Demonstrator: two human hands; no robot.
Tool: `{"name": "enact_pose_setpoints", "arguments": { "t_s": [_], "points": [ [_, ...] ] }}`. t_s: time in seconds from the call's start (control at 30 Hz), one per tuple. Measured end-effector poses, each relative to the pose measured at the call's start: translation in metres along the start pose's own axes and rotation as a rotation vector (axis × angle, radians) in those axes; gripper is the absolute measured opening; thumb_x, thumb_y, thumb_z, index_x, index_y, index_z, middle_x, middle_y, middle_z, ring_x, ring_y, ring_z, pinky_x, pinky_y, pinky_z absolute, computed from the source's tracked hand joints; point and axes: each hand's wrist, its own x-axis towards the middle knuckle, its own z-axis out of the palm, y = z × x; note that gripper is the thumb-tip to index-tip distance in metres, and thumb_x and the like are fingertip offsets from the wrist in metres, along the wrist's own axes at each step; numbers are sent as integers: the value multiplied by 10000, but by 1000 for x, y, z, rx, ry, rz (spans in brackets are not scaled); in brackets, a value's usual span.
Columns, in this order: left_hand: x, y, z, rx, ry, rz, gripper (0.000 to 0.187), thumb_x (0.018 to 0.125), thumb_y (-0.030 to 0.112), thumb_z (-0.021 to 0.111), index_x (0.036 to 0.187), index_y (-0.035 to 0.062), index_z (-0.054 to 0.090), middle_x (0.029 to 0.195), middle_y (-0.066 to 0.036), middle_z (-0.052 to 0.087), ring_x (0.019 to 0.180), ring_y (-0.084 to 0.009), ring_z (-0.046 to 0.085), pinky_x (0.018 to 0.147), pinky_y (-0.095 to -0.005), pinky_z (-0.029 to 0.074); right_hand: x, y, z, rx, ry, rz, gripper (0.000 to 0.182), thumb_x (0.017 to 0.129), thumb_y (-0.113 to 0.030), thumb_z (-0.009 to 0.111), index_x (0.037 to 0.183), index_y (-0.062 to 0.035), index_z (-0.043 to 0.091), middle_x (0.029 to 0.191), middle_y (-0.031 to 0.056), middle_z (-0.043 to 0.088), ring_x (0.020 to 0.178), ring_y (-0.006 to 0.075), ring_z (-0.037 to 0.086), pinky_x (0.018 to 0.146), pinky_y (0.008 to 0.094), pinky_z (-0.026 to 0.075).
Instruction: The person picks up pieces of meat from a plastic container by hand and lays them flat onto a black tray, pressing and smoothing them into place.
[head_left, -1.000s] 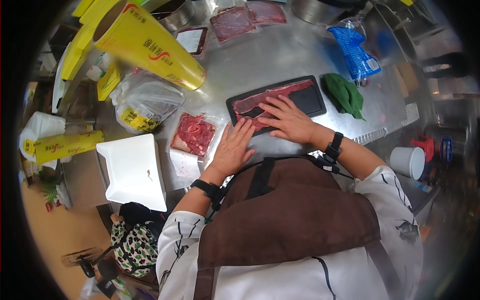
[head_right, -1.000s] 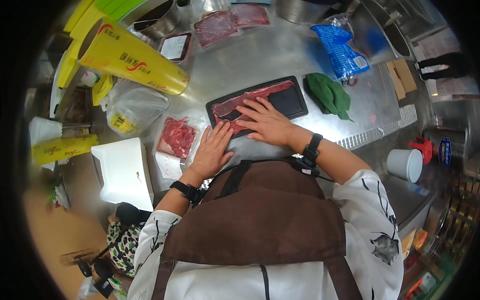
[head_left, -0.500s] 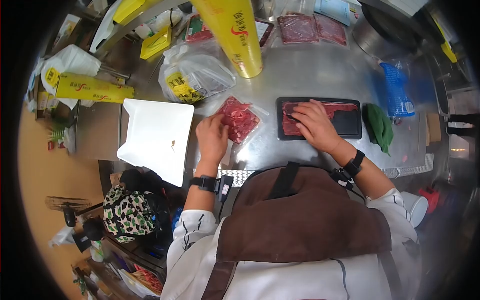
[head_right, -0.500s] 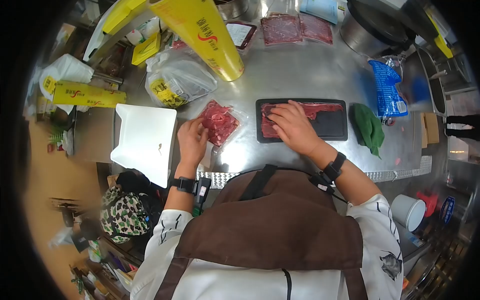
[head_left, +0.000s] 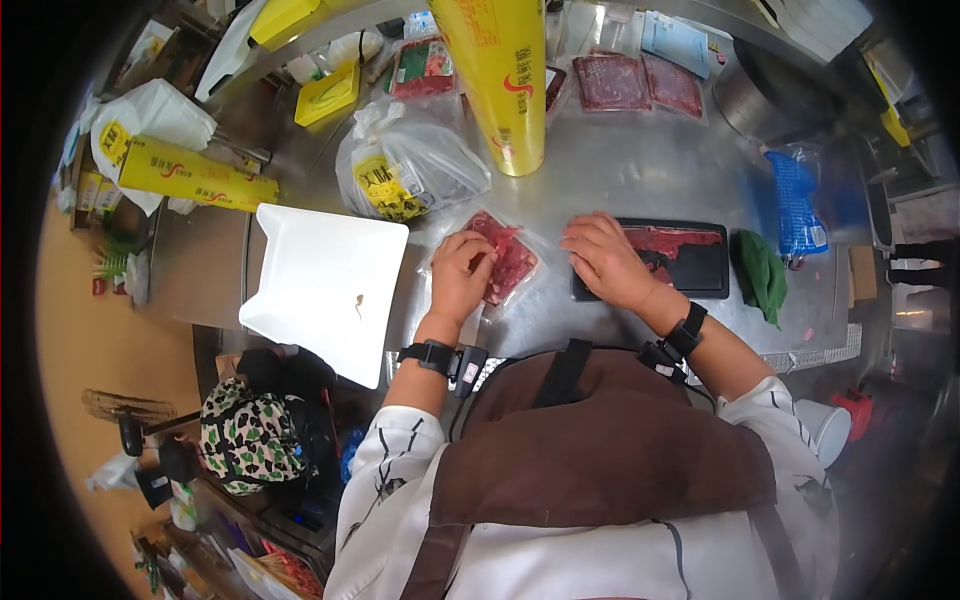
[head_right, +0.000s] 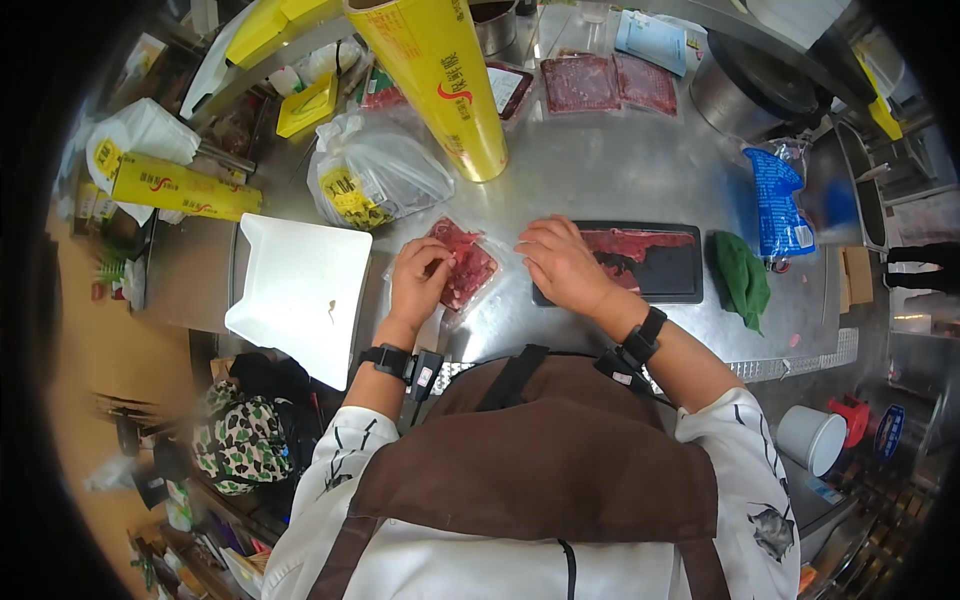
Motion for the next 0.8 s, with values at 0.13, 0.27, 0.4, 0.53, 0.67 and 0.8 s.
{"name": "enact_pose_setpoints", "arguments": {
  "t_s": [0.13,0.27,0.4,0.53,0.67,0.8],
  "points": [
    [-2,0,2,-511,45,-343,44,937,80,658,966,48,657,986,-69,693,883,-161,661,761,-298,523,20,-14,1,249,-62,140,328,872,-70,646,1196,-22,633,1209,153,627,1209,329,555,1091,427,400],
    [5,32,-10,-855,84,-540,91,1025,141,568,1015,60,609,891,-19,696,727,-88,640,645,-207,518,48,-34,16,446,-79,244,465,916,-116,643,1360,-15,544,1319,171,597,1253,299,550,1085,383,406],
    [3,32,-17,-924,41,-531,135,1029,146,558,1073,37,624,926,-42,705,785,-107,658,712,-232,538,68,-41,44,794,-82,346,529,959,-237,654,1412,-15,497,1270,158,620,1159,241,607,1016,375,472],
    [-1,34,-28,-960,-71,-531,175,1009,126,591,1139,18,632,917,-44,706,812,-108,665,733,-243,544,76,-41,40,1306,-310,739,510,972,-204,648,1429,-43,488,1244,96,616,1065,164,628,943,317,512],
    [-6,44,-30,-899,-159,-548,160,981,105,630,1112,19,661,895,-27,706,796,-93,657,721,-233,537,72,-41,39,1477,-186,766,437,973,-112,629,1392,-44,525,1128,69,652,977,137,633,909,299,523],
    [-12,37,-22,-847,-195,-580,125,957,80,655,1067,24,675,890,-23,697,775,-88,647,724,-232,526,70,-36,23,1277,-164,720,336,956,-73,640,1284,-10,604,1021,60,687,887,127,645,797,266,534]
  ]
}}
